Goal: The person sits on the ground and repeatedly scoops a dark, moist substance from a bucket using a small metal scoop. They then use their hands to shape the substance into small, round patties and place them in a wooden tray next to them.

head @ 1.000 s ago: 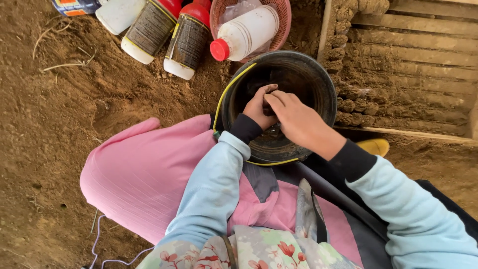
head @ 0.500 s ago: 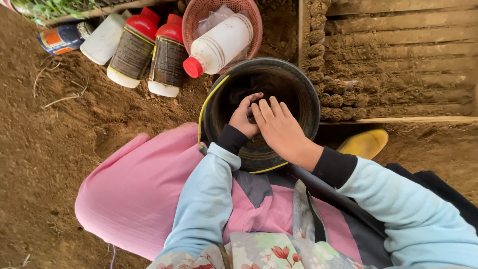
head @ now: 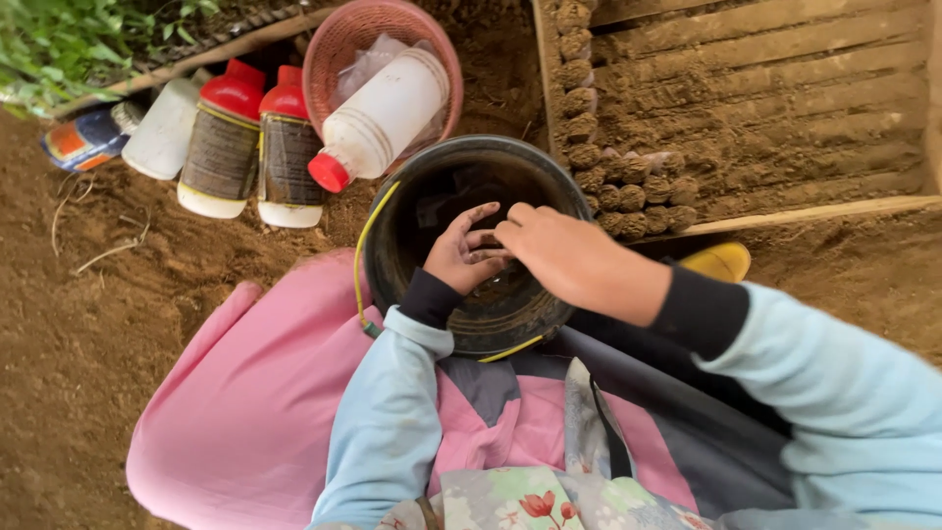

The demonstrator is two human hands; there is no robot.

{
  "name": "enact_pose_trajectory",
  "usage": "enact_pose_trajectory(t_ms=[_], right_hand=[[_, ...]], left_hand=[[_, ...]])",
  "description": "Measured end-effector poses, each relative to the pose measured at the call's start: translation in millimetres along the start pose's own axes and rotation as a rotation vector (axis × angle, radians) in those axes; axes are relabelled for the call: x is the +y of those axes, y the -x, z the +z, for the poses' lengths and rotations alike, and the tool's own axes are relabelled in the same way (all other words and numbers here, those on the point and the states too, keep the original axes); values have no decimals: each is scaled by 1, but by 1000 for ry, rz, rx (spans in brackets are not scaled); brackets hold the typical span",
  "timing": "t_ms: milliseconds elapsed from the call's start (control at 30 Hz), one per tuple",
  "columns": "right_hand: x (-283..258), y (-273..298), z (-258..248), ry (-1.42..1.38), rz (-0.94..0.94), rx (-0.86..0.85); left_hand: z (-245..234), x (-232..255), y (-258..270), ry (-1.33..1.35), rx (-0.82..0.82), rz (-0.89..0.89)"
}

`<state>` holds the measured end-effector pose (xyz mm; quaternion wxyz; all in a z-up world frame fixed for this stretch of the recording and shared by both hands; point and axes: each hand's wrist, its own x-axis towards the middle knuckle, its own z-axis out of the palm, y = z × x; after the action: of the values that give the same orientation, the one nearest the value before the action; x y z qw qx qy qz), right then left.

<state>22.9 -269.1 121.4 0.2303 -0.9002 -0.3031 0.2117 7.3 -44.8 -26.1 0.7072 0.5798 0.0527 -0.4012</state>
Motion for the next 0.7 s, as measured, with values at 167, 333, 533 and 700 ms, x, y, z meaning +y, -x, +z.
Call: enact_pose_trajectory(t_ms=[167,333,533,700], right_hand=[[54,58,-64,75,146,-165],[138,135,-42,39,507,-190],[244,169,67,-120,686,-208],[265,171,114,-51,675,-75]], left_hand=[[1,-3,-5,-101,-29,-7],[16,9,-12,-107,-56,10],[24,14,-27,-235,28,-39],[27,12,-33,-301,71,-18]])
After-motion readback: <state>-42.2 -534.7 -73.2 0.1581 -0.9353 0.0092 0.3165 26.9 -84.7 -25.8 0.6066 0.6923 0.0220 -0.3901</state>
